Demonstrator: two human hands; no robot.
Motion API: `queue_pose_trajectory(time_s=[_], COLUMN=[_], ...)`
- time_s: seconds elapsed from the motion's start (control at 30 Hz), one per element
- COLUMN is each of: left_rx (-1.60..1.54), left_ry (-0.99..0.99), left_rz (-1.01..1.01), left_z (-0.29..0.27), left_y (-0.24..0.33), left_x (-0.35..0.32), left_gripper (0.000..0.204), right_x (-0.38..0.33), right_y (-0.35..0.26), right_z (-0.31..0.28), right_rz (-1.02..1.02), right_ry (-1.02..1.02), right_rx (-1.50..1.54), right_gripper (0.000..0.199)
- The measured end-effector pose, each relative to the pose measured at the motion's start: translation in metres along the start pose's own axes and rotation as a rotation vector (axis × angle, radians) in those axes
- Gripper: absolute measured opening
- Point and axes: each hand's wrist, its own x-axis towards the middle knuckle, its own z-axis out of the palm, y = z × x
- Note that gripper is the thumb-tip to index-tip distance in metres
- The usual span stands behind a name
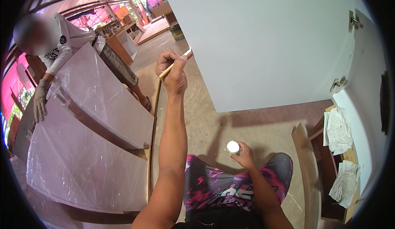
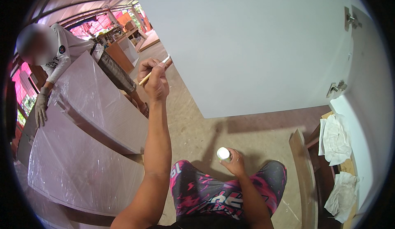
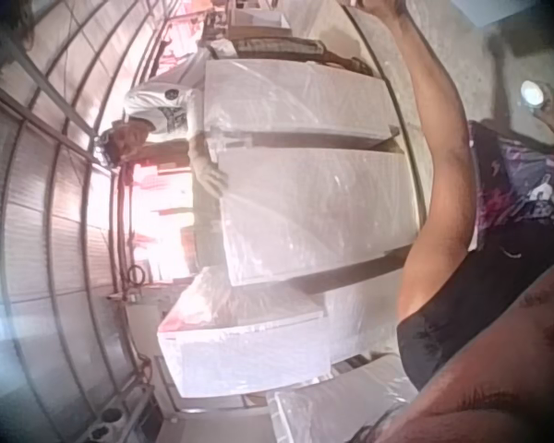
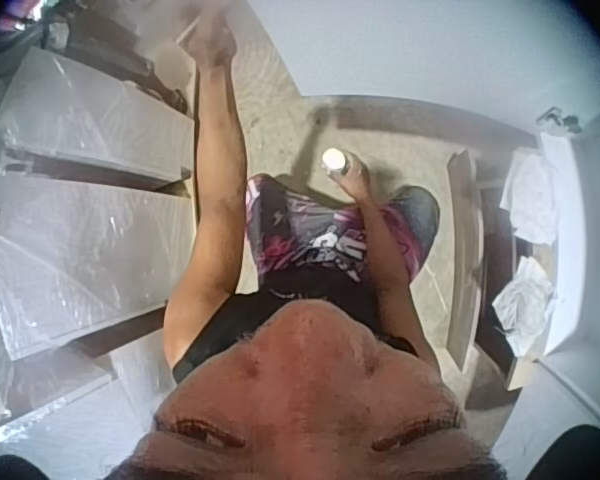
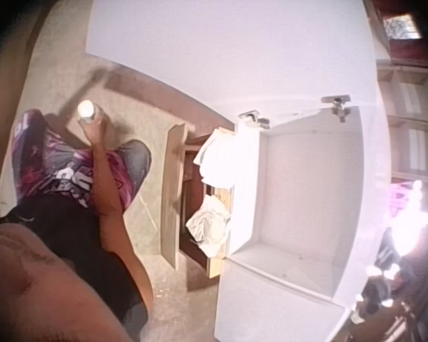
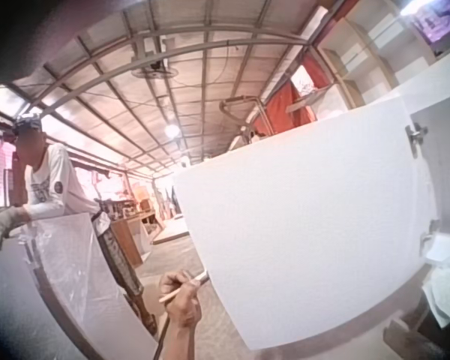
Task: The person applies adhesive to the edges of a white cabinet door using a small brush, then wipes the surface with a cloth. They handle multiple white panels and a small container of adhesive in a workshop setting.
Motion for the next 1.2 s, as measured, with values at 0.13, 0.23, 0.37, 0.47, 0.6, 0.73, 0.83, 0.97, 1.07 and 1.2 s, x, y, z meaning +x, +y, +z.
queue_pose_trajectory(time_s=[0.13, 0.23, 0.37, 0.47, 0.6, 0.73, 0.83, 0.97, 1.07, 1.2], left_rx=[0.074, -0.042, 0.008, 0.019, 0.03, 0.047, 0.027, -0.078, -0.144, -0.129], left_ry=[-0.061, 0.003, 0.002, 0.002, -0.011, 0.001, -0.013, 0.018, 0.125, 0.145], left_rz=[0.026, 0.007, 0.009, 0.015, 0.035, 0.011, 0.028, -0.029, -0.156, -0.299], left_z=[-0.01, -0.001, 0.0, 0.0, -0.01, -0.002, -0.003, -0.002, -0.004, -0.035], left_y=[-0.003, -0.002, -0.001, -0.002, -0.008, -0.004, -0.002, 0.0, 0.015, 0.028], left_x=[0.002, -0.002, -0.001, -0.001, 0.0, -0.002, -0.001, -0.002, -0.014, -0.027], left_gripper=[0.016, 0.017, 0.017, 0.017, 0.017, 0.016, 0.016, 0.015, 0.013, 0.01], right_x=[0.002, 0.002, 0.002, 0.001, 0.001, 0.001, 0.0, 0.001, 0.001, 0.0], right_y=[0.0, -0.004, -0.004, -0.006, -0.011, -0.009, -0.007, -0.003, 0.0, 0.014], right_z=[-0.003, -0.004, -0.004, -0.004, -0.006, -0.006, -0.005, -0.006, -0.006, 0.001], right_rz=[0.069, 0.075, 0.079, 0.074, 0.066, 0.073, 0.068, 0.061, 0.081, 0.066], right_ry=[-0.068, -0.067, -0.066, -0.064, -0.061, -0.061, -0.061, -0.066, -0.069, -0.061], right_rx=[-0.036, -0.03, -0.003, -0.004, -0.041, -0.034, -0.039, -0.038, -0.03, -0.021], right_gripper=[0.064, 0.064, 0.063, 0.063, 0.063, 0.063, 0.063, 0.063, 0.064, 0.063])
